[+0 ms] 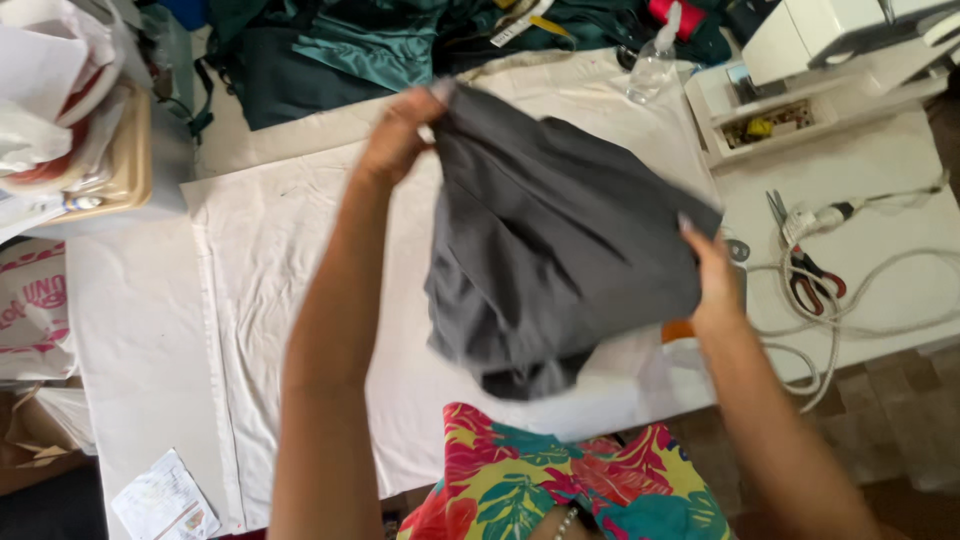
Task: The person irons a grey skirt on a table, turning it and smoothing the fabric by hand before pressing it with an iron.
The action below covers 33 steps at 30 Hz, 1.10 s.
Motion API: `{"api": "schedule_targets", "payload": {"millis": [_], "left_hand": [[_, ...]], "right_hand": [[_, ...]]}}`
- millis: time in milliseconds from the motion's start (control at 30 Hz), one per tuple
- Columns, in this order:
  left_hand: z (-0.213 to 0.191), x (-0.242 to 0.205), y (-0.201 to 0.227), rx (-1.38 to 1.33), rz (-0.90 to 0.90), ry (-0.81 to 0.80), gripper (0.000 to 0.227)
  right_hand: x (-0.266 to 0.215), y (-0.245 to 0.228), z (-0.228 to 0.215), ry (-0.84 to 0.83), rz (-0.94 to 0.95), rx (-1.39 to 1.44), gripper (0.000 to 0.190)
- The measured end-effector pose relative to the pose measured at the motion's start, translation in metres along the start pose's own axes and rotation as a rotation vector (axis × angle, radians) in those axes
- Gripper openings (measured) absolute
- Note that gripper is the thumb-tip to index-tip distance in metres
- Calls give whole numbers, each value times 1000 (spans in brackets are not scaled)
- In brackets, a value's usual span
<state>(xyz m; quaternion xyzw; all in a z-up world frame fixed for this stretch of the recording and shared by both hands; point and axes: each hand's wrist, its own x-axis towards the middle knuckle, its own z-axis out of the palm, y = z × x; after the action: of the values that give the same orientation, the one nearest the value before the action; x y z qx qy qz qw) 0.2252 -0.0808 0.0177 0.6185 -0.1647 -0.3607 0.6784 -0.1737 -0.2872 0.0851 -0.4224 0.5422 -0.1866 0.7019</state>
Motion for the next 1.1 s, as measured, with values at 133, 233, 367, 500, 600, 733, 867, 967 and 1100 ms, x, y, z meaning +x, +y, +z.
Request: {"api": "schedule_targets", "payload": {"millis": [133, 233, 367, 500, 600, 733, 867, 967, 1100], "left_hand": [[-77, -34, 106, -35, 341, 261, 23], [-120, -99, 162, 157, 477, 430, 21], [-104, -229, 181, 517, 678, 702, 22], [-42, -304, 127, 770, 746, 858, 25], [-55, -324, -10, 650, 374, 959, 42], [-83, -364, -215, 519, 1, 901, 23], [-99, -392, -323, 392, -270, 805, 30], [-85, -401, -283, 194, -295, 761, 21], [-76, -398, -256, 4, -309, 700, 23]], "right_hand": [[44, -78, 52, -208, -775, -101, 49], [27, -130, 83, -491, -1274, -21, 55], [-31, -156, 101, -644, -1603, -52, 51], [21, -49, 78, -402, -1401, -204, 35], [50, 65, 61, -434, -1036, -451, 36], [88, 212, 24, -468, -760, -781, 33], [93, 259, -3, -493, -448, -906, 32], [126, 268, -18, -577, -254, -637, 45], [101, 228, -13, -704, -138, -669, 26]]}}
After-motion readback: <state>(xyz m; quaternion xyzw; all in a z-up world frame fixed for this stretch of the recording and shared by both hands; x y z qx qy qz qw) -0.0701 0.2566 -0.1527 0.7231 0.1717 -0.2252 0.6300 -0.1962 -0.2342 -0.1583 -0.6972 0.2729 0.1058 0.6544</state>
